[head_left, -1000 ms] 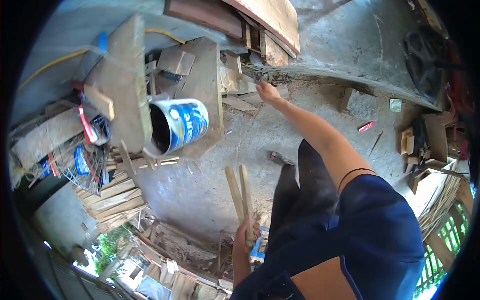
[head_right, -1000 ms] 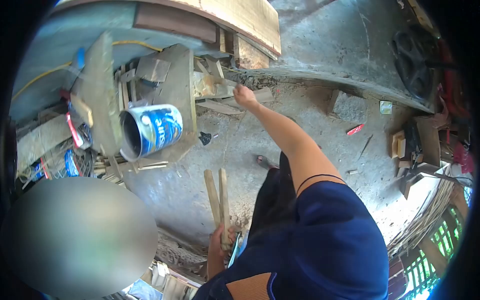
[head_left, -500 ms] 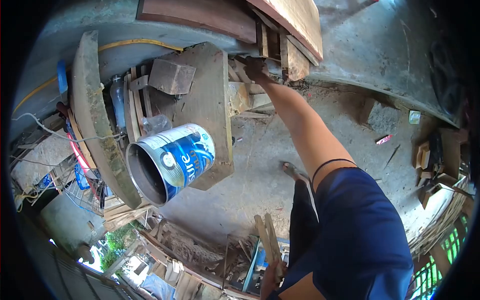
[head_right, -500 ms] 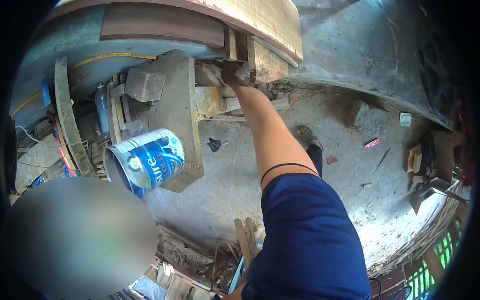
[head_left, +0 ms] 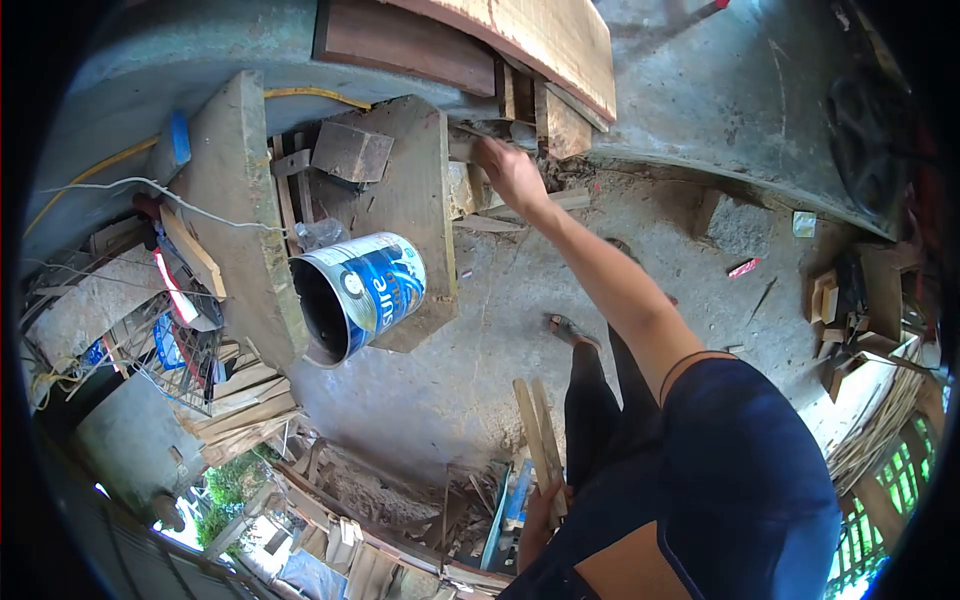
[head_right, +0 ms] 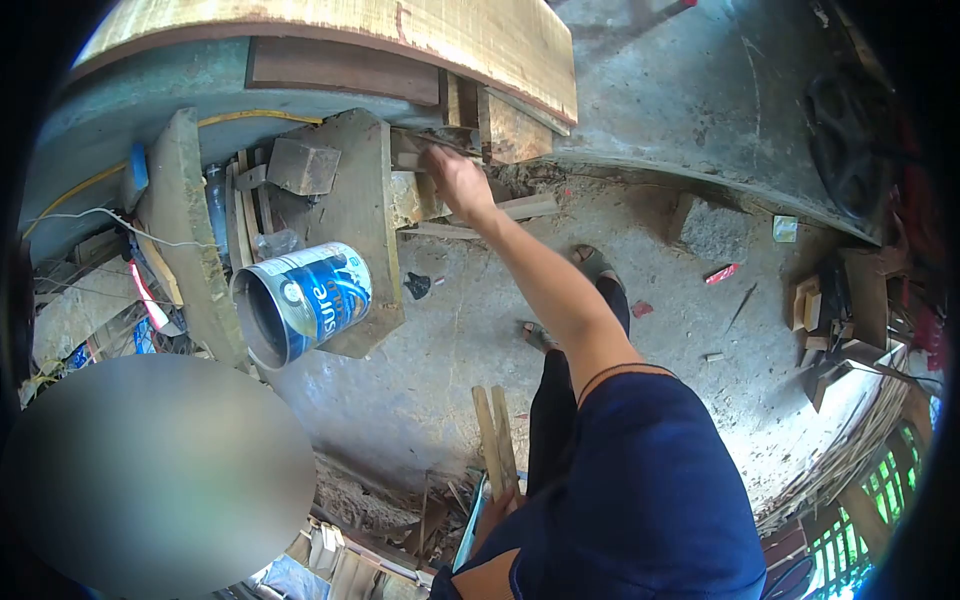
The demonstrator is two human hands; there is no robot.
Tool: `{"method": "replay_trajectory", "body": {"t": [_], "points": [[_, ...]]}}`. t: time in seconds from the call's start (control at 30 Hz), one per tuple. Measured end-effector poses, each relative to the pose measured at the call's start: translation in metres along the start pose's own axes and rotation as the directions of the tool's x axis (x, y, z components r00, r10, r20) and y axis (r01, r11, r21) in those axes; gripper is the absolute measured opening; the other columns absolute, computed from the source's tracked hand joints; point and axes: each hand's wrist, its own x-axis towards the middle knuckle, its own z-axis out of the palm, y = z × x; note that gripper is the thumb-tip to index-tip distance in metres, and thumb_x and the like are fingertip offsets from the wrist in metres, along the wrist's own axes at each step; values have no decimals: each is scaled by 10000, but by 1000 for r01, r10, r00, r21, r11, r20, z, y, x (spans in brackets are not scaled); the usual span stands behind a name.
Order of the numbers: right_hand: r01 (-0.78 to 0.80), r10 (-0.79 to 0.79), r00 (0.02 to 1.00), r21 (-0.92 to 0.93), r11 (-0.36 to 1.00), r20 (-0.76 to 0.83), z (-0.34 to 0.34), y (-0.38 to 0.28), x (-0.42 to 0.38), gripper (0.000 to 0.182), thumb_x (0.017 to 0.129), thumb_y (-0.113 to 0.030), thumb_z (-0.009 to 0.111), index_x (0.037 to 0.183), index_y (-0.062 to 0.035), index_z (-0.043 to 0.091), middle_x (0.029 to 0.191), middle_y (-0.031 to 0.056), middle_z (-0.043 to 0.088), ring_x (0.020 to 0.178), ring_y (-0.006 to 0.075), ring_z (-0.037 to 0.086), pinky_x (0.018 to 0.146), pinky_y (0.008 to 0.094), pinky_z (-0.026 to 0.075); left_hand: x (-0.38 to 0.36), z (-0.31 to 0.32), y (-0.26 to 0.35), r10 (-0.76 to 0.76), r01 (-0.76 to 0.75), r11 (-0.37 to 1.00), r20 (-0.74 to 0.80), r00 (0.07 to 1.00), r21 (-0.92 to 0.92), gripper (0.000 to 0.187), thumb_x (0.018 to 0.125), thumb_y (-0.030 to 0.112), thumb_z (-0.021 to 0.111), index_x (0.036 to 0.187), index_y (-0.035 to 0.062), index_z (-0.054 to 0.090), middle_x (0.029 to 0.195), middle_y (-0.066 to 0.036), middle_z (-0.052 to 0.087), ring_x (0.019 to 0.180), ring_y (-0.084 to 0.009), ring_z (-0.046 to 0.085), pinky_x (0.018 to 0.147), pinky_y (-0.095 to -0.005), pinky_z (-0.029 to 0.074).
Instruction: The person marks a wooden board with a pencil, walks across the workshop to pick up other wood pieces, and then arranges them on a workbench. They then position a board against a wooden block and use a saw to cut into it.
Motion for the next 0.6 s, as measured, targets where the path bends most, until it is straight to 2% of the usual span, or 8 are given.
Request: {"method": "replay_trajectory", "body": {"t": [0.07, 0.17, 0.23, 0.27, 0.37, 0.4, 0.53, 0.6], "points": [[4, -4, 1000, -15, 1000, -8, -12, -1, -27, 266, 887, -89, 596, 1149, -55, 577, 1050, 200, 645, 906, 422, 635, 753, 474, 538, 10, -13, -2, 31, -30, 999, 108, 994, -16, 291, 942, 270, 624, 1098, 50, 514, 793, -73, 623, 650, -165, 614, 557, -289, 512], [-68, 65, 994, -33, 997, -86, -30, 7, -61, 293, 873, -61, 590, 1165, -49, 581, 1083, 177, 642, 939, 411, 625, 769, 471, 531, -15, 4, 22, 74, -71, 996, 51, 996, -63, 268, 956, 251, 597, 1098, 40, 512, 787, -83, 624, 646, -180, 620, 561, -318, 519], [7, -10, 998, -60, 998, -56, -34, 22, -78, 327, 852, -42, 593, 1179, -58, 593, 1111, 144, 643, 995, 388, 613, 798, 456, 522, -10, -2, 19, 48, -45, 995, 33, 998, -86, 263, 959, 247, 590, 1099, 38, 511, 784, -83, 622, 643, -185, 620, 561, -326, 520], [17, -19, 1000, -101, 995, -19, -33, 31, -85, 376, 828, -16, 600, 1200, -77, 599, 1156, 125, 637, 1077, 353, 598, 861, 433, 520, -7, -6, 16, 20, -19, 993, 13, 1000, -115, 258, 963, 242, 583, 1100, 36, 511, 780, -83, 621, 641, -191, 620, 561, -334, 522], [77, -76, 997, -230, 970, 11, -33, 55, -111, 314, 865, -60, 589, 1177, -93, 599, 1171, 73, 644, 1121, 300, 599, 865, 405, 544, 3, -13, 6, 50, -44, 989, 38, 998, -143, 262, 961, 243, 587, 1111, 42, 510, 786, -84, 619, 644, -194, 622, 558, -335, 522], [45, -32, 998, -267, 963, 54, -35, 61, -120, 365, 851, -54, 594, 1211, -112, 599, 1238, 61, 627, 1185, 289, 573, 925, 386, 534, -3, -9, 10, 50, -46, 993, 39, 998, -108, 265, 960, 243, 591, 1123, 50, 511, 789, -83, 620, 653, -194, 625, 559, -338, 526], [81, -46, 992, -313, 946, 119, -40, 80, -142, 389, 834, -46, 595, 1212, -136, 611, 1262, 47, 619, 1196, 283, 571, 933, 377, 533, -11, -5, 16, -36, 37, 997, 17, 999, -68, 262, 959, 242, 595, 1122, 55, 510, 781, -81, 620, 661, -194, 630, 557, -337, 528], [80, -35, 988, -307, 948, 149, -41, 86, -145, 389, 836, -46, 594, 1213, -138, 611, 1263, 46, 619, 1197, 281, 570, 933, 376, 533, -16, 3, 21, 22, -21, 999, 13, 1000, -50, 273, 959, 251, 599, 1129, 57, 509, 781, -75, 620, 664, -192, 631, 560, -336, 535]]}}
